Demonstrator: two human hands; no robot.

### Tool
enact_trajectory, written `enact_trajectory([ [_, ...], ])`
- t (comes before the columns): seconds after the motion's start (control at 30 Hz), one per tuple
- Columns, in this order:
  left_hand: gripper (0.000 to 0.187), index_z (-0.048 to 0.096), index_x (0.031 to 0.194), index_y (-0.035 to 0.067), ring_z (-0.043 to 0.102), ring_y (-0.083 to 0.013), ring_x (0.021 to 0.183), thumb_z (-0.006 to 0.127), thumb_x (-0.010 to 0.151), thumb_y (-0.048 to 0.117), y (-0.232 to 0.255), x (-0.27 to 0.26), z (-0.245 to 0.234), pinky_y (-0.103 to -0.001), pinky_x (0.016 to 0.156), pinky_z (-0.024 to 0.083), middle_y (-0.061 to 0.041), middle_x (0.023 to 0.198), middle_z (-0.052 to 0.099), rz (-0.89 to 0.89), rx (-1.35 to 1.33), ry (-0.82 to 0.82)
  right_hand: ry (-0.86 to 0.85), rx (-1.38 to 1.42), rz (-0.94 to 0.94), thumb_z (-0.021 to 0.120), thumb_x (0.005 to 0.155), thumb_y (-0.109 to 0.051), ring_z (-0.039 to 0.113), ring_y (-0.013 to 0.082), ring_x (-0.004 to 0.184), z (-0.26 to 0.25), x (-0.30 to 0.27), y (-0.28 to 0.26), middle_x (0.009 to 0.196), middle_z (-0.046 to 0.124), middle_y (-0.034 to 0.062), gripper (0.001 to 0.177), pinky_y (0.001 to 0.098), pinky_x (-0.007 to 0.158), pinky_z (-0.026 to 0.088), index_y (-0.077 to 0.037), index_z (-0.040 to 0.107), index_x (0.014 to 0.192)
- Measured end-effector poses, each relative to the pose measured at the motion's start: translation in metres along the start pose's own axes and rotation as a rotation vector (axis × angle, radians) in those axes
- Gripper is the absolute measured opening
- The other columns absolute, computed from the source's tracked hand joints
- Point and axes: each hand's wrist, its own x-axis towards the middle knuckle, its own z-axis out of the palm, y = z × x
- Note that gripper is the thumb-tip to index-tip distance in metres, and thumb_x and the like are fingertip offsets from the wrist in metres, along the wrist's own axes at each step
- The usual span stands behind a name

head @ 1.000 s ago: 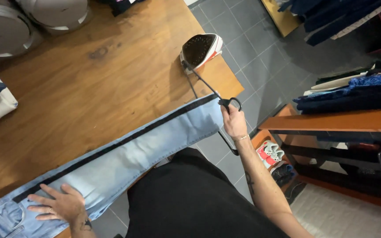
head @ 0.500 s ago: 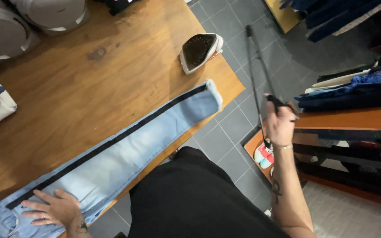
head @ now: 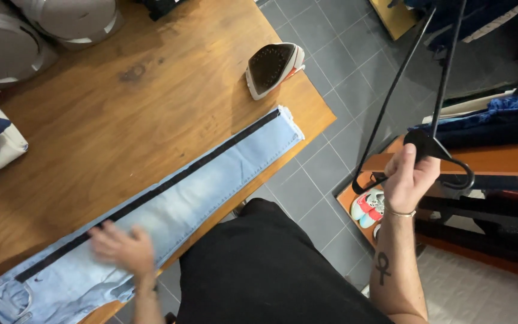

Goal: Ironing a pair of light blue jeans on a wooden table, folding them, and then placing them on a hanger.

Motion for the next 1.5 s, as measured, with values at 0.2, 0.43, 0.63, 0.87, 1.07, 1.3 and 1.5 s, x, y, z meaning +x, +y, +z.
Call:
enact_trajectory([
  [0.2, 0.065, 0.05, 0.159, 0.003, 0.032, -0.0589, 0.146, 0.056, 0.105, 0.039, 0.076, -0.022, -0.007, -0.077, 0.11, 0.022, -0.029, 0.166, 0.036, 0.197, 0.041, -0.143, -0.007, 0.199, 0.075, 0.041, 0.113, -0.021, 0.022, 0.0048, 0.051, -0.009, -0.003, 0.008, 0.065, 0.025, -0.0037, 0.014, 0.022, 0.042, 0.02, -0.013, 0.039, 0.102],
  [0.43, 0.071, 0.054, 0.154, 0.004, 0.034, -0.0616, 0.143, 0.07, 0.091, 0.031, 0.077, -0.023, 0.006, -0.079, 0.105, 0.023, -0.031, 0.163, 0.039, 0.205, 0.031, -0.062, 0.003, 0.315, 0.031, 0.037, 0.115, -0.013, 0.026, 0.0075, 0.037, -0.02, 0.002, 0.054, 0.054, 0.028, -0.0013, 0.011, 0.0235, 0.034, 0.023, -0.007, 0.042, 0.107],
  [0.63, 0.077, 0.051, 0.152, 0.002, 0.037, -0.0603, 0.142, 0.073, 0.087, 0.035, 0.107, -0.024, 0.008, -0.079, 0.103, 0.029, -0.032, 0.162, 0.037, 0.17, 0.046, -0.127, -0.12, 0.338, 0.013, 0.039, 0.114, -0.01, 0.024, 0.0079, 0.038, -0.003, 0.009, 0.046, 0.055, 0.028, 0.0011, 0.01, 0.0241, 0.035, 0.022, -0.007, 0.042, 0.105],
  [0.87, 0.068, 0.053, 0.147, 0.005, 0.043, -0.0464, 0.143, 0.073, 0.086, 0.027, 0.148, -0.033, 0.041, -0.068, 0.102, 0.041, -0.024, 0.155, 0.045, 0.062, 0.107, -0.189, -0.393, 0.465, 0.096, 0.043, 0.111, -0.01, 0.033, 0.0081, 0.036, 0.045, 0.004, 0.029, 0.055, 0.039, 0.0029, 0.005, 0.0217, 0.036, 0.029, -0.011, 0.043, 0.107],
  [1.07, 0.04, 0.065, 0.138, 0.034, 0.069, -0.0226, 0.119, 0.06, 0.1, 0.046, 0.172, -0.03, 0.045, -0.04, 0.095, 0.058, 0.0, 0.129, 0.072, -0.27, -0.848, -0.765, -0.802, 0.474, 0.202, 0.05, 0.1, -0.005, 0.046, 0.0115, 0.042, 0.118, -0.033, 0.011, 0.064, 0.055, 0.0087, 0.004, 0.024, 0.037, 0.036, -0.006, 0.052, 0.103],
  [1.3, 0.07, 0.043, 0.15, -0.003, 0.069, -0.0375, 0.116, 0.059, 0.103, 0.046, 0.193, -0.045, -0.158, -0.046, 0.088, 0.061, -0.028, 0.132, 0.065, -0.782, -1.713, -0.436, -1.677, 0.451, 0.339, 0.045, 0.101, -0.002, 0.072, 0.023, 0.063, 0.183, -0.081, -0.018, 0.103, 0.072, 0.024, 0.044, 0.0274, 0.042, 0.057, 0.012, 0.041, 0.143],
  [1.5, 0.074, 0.053, 0.142, 0.002, 0.062, -0.0236, 0.091, 0.085, 0.089, 0.041, 0.202, -0.114, -0.152, -0.046, 0.077, 0.066, -0.014, 0.11, 0.066, -1.017, -1.839, -0.307, -2.139, 0.277, 0.067, 0.054, 0.099, -0.005, 0.074, 0.0288, 0.088, 0.207, -0.154, -0.058, 0.115, 0.073, 0.025, 0.044, 0.0403, 0.065, 0.062, 0.005, 0.056, 0.141],
])
